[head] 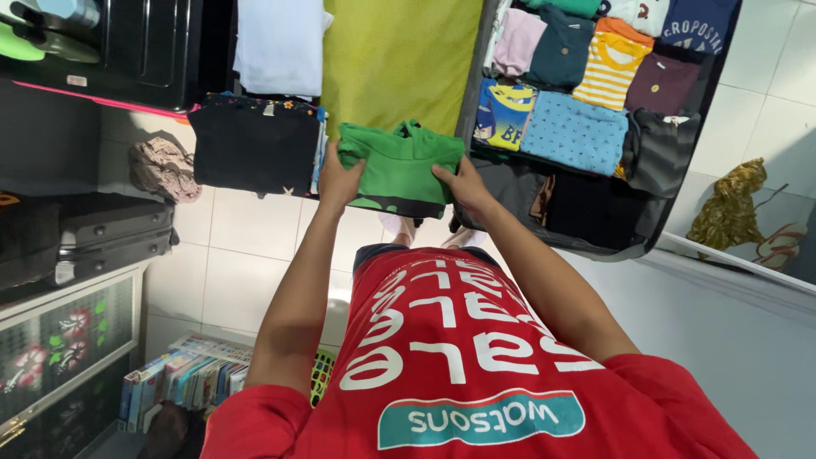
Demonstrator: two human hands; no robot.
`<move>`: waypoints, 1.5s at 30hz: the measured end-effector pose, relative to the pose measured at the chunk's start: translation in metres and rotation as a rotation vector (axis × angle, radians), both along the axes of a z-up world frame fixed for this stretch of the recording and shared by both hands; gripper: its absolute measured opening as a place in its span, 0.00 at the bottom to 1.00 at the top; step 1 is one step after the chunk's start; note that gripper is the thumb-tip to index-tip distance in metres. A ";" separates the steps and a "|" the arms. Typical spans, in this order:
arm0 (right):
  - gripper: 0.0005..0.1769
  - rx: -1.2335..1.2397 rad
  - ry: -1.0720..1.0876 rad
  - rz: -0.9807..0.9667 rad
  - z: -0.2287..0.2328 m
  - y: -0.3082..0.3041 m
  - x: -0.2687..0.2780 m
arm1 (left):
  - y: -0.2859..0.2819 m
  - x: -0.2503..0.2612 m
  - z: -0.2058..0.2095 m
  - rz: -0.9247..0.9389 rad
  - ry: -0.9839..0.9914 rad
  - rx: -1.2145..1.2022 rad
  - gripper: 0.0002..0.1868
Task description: The person systematically transfers folded clothes from one side of an open suitcase to the other. They handle various items including shirts, pants, and shorts, placing them one by one into the empty compartment to organize the luggage.
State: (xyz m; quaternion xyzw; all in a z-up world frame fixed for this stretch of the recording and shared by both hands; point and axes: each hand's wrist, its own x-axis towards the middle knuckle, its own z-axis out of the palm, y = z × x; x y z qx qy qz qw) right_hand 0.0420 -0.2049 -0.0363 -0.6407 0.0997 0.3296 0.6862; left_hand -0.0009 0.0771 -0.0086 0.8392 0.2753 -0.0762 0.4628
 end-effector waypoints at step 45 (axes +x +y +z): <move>0.42 -0.913 -1.007 0.706 0.050 -0.023 -0.046 | -0.084 -0.013 -0.008 -0.798 -0.070 0.784 0.39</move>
